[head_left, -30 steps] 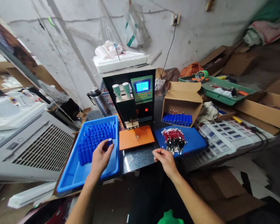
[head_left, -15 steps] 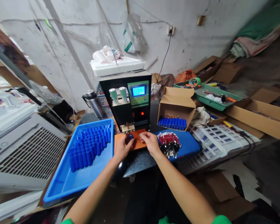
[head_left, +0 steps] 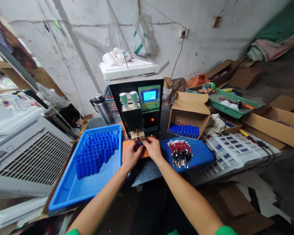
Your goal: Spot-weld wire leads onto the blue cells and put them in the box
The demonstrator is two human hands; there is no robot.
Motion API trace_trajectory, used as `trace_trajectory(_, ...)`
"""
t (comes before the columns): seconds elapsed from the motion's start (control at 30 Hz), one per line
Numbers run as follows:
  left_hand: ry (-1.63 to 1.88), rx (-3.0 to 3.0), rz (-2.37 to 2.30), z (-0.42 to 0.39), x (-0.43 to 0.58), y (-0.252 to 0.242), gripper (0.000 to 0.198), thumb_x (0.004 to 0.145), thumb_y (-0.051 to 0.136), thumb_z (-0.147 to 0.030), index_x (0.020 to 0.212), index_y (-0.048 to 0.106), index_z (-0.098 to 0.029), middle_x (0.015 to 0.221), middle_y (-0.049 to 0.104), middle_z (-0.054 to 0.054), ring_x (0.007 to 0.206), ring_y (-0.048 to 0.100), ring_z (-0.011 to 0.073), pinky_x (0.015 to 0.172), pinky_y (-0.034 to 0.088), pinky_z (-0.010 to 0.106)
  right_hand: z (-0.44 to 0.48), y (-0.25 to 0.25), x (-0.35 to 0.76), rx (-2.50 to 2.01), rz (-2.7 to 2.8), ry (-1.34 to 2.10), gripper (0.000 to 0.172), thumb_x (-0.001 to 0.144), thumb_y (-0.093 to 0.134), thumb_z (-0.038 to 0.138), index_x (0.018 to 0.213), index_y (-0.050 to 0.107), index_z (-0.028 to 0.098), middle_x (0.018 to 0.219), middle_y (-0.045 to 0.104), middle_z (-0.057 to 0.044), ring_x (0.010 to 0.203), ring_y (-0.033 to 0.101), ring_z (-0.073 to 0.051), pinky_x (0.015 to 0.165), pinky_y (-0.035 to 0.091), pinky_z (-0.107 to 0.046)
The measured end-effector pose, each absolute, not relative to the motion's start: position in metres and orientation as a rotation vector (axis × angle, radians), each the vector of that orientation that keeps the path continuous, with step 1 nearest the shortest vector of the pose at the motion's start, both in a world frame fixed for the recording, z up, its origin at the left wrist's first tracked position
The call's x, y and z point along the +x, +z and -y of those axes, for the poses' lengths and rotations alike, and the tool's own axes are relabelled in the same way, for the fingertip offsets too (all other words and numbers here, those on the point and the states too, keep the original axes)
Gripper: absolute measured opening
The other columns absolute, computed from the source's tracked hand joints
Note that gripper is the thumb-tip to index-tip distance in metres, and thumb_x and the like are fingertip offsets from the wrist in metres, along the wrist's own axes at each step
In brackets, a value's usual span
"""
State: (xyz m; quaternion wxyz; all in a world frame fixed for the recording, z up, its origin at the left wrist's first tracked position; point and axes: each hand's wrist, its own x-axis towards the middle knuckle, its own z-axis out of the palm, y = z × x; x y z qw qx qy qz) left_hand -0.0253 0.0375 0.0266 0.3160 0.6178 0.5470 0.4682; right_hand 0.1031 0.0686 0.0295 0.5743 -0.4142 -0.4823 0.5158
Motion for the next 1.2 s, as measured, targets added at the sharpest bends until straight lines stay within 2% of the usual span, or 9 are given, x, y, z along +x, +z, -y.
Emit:
trace_trajectory(0.17, 1.235, 1.611, -1.459, -0.0384, -0.0257, 0.0269, 0.043, 0.083, 0.063, -0.04, 0.118, 0.063, -0.016, 0.088, 0.071, 0.003, 0.081, 0.066, 0.0175, 0.078, 0.053, 0.03, -0.0698, 0.0271, 0.1011, -1.043, 1.225, 1.099, 0.021, 0.079, 0.066, 0.039, 0.081, 0.073, 0.02, 0.082, 0.077, -0.006, 0.079, 0.07, -0.024, 0.071, 0.053, -0.031)
trace_trajectory(0.43, 1.284, 1.633, -1.381, -0.0384, -0.0259, 0.0298, 0.042, 0.085, 0.061, -0.04, 0.12, 0.062, -0.017, 0.11, 0.072, 0.008, 0.1, 0.068, 0.0205, 0.093, 0.052, 0.036, -0.0715, 0.0254, 0.0985, -1.061, 1.263, 1.055, 0.02, 0.08, 0.066, 0.038, 0.08, 0.074, 0.021, 0.081, 0.077, -0.005, 0.076, 0.069, -0.022, 0.071, 0.053, -0.031)
trace_trajectory(0.57, 1.281, 1.648, -1.385, -0.0397, -0.028, 0.0285, 0.04, 0.085, 0.06, -0.038, 0.119, 0.062, -0.016, 0.11, 0.072, 0.008, 0.1, 0.068, 0.0214, 0.096, 0.051, 0.038, -0.0731, 0.0229, 0.0976, -1.025, 1.262, 1.053, 0.02, 0.079, 0.065, 0.038, 0.079, 0.074, 0.02, 0.081, 0.076, -0.006, 0.077, 0.069, -0.023, 0.071, 0.053, -0.032)
trace_trajectory(0.83, 1.238, 1.669, -1.444, -0.0397, -0.03, 0.0246, 0.041, 0.085, 0.06, -0.039, 0.119, 0.063, -0.015, 0.103, 0.072, 0.007, 0.093, 0.067, 0.0207, 0.089, 0.053, 0.036, -0.0723, 0.0207, 0.0989, -1.006, 1.252, 1.079, 0.02, 0.08, 0.067, 0.038, 0.084, 0.076, 0.02, 0.084, 0.077, -0.006, 0.079, 0.071, -0.023, 0.075, 0.055, -0.033)
trace_trajectory(1.2, 1.292, 1.636, -1.37, -0.0388, -0.0256, 0.0276, 0.041, 0.085, 0.061, -0.04, 0.118, 0.063, -0.016, 0.111, 0.072, 0.009, 0.105, 0.067, 0.0225, 0.1, 0.05, 0.041, -0.0693, 0.0254, 0.1022, -1.004, 1.242, 1.089, 0.02, 0.08, 0.067, 0.037, 0.083, 0.076, 0.02, 0.085, 0.078, -0.007, 0.08, 0.072, -0.024, 0.075, 0.055, -0.034)
